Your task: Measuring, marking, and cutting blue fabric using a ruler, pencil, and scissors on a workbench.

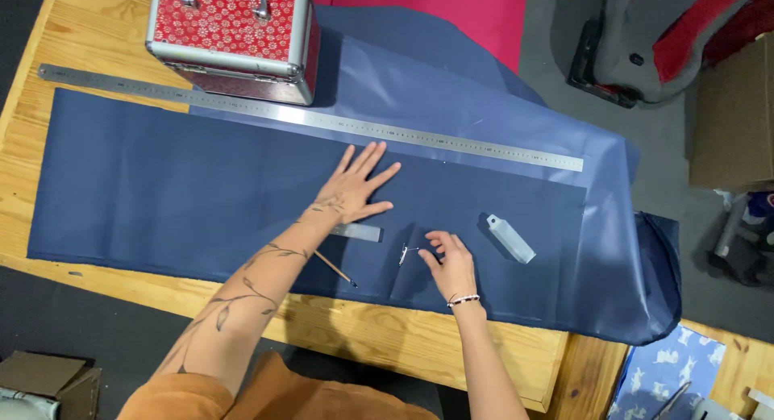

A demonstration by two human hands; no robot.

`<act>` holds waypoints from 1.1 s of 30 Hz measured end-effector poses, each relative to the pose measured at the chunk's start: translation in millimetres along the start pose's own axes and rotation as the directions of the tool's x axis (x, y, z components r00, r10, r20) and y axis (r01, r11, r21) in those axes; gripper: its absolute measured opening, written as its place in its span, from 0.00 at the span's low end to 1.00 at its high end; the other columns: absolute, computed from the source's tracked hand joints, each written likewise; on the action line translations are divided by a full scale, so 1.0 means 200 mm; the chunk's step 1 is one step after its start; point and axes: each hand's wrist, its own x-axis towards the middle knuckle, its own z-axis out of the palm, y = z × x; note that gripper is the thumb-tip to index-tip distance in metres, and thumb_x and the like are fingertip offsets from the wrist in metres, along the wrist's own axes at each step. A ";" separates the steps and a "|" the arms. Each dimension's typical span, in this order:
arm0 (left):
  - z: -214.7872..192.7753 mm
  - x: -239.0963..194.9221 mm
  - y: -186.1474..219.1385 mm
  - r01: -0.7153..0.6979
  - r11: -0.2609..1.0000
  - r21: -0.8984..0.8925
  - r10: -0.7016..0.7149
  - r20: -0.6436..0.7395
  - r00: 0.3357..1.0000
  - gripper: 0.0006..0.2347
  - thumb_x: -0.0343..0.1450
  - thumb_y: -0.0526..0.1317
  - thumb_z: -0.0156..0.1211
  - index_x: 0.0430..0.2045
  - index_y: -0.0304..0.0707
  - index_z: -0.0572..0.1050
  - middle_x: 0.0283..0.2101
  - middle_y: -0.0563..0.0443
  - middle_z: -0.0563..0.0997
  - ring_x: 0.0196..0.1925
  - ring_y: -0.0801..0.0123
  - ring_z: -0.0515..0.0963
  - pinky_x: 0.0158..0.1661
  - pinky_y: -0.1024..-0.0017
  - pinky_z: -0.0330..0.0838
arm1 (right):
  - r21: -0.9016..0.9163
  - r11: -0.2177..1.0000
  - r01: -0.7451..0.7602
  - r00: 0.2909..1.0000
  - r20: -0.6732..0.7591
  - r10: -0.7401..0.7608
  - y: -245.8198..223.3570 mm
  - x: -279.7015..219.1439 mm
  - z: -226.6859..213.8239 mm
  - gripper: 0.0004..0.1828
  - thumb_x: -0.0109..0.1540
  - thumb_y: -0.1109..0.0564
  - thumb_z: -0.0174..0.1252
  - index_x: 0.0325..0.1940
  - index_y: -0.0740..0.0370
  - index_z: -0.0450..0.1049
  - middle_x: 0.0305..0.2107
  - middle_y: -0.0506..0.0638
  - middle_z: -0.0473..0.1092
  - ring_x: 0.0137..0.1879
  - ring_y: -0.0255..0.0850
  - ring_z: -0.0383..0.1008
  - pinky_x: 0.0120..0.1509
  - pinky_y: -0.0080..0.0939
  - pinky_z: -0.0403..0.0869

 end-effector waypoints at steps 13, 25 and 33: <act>-0.17 -0.40 -0.40 0.187 0.981 0.055 -0.183 -0.065 0.981 0.34 0.71 0.70 0.43 0.74 0.70 0.52 0.80 0.47 0.45 0.81 0.54 0.43 0.75 0.44 0.34 | -0.111 0.961 -0.253 0.958 0.110 0.265 -0.06 -0.02 0.10 0.17 0.62 0.55 0.60 0.52 0.42 0.65 0.35 0.44 0.78 0.51 0.48 0.80 0.59 0.55 0.78; -0.20 -0.62 -0.64 0.321 0.947 -0.016 -0.320 -0.147 0.936 0.32 0.74 0.69 0.40 0.74 0.71 0.52 0.80 0.49 0.45 0.81 0.55 0.42 0.74 0.45 0.31 | -0.274 0.938 -0.214 0.945 -0.300 0.128 0.31 -0.15 0.05 0.05 0.60 0.39 0.65 0.36 0.34 0.80 0.29 0.40 0.78 0.44 0.43 0.81 0.51 0.46 0.79; -0.24 -0.72 -0.74 0.364 0.931 -0.008 -0.359 -0.177 0.916 0.32 0.73 0.69 0.41 0.74 0.70 0.52 0.80 0.48 0.45 0.81 0.54 0.41 0.74 0.43 0.31 | -0.150 0.930 -0.337 0.906 -0.320 0.277 0.29 -0.20 0.01 0.07 0.57 0.42 0.72 0.37 0.36 0.84 0.25 0.41 0.78 0.41 0.44 0.81 0.50 0.44 0.77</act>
